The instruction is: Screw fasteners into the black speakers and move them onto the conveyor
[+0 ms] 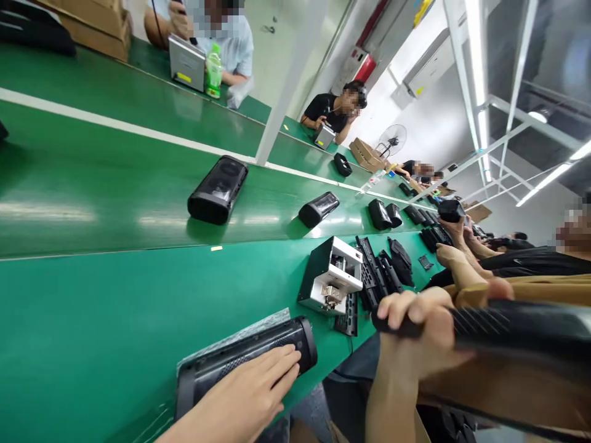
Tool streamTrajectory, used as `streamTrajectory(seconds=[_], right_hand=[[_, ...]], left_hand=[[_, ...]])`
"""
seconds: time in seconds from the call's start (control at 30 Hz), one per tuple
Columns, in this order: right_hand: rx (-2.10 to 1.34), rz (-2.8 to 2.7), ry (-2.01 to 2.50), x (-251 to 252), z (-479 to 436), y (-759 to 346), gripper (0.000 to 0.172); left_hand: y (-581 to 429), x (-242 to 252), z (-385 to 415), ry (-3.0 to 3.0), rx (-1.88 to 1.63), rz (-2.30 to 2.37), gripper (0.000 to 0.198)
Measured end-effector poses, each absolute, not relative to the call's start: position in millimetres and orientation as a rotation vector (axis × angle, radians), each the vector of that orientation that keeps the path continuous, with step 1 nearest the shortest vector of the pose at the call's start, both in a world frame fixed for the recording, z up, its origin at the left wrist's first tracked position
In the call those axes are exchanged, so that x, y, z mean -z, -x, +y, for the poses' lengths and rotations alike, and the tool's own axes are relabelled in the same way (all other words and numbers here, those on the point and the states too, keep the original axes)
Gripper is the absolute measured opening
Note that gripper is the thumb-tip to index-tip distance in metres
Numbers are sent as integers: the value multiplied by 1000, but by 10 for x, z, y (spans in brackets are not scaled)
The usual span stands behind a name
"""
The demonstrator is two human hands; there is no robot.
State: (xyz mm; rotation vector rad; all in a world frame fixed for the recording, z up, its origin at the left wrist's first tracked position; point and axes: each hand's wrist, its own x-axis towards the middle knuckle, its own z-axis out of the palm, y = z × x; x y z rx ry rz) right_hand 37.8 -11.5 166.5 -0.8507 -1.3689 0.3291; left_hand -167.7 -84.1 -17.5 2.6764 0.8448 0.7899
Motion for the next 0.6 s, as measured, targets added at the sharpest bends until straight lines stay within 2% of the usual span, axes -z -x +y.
streamTrajectory(seconds=[0.07, 0.1, 0.23, 0.4, 0.53, 0.6], right_hand=[[-259, -1269, 843, -1592, 100, -552, 19], [-245, -1226, 861, -1535, 207, -625, 19], [-250, -1191, 920, -1240, 481, -751, 47], [-380, -1231, 967, -977, 402, -701, 47], [-455, -1230, 947, -1171, 149, -651, 45], [-424, -1199, 862, -1436, 13, -526, 35]], left_hand=[[1712, 163, -841, -2729, -748, 857, 48], [1727, 148, -833, -2747, -745, 859, 48], [1761, 95, -783, -2806, -803, 809, 46], [1752, 115, -797, -2691, -800, 839, 44], [1734, 58, -827, -2658, -804, 832, 41], [1731, 2, -817, -2672, -770, 793, 41]])
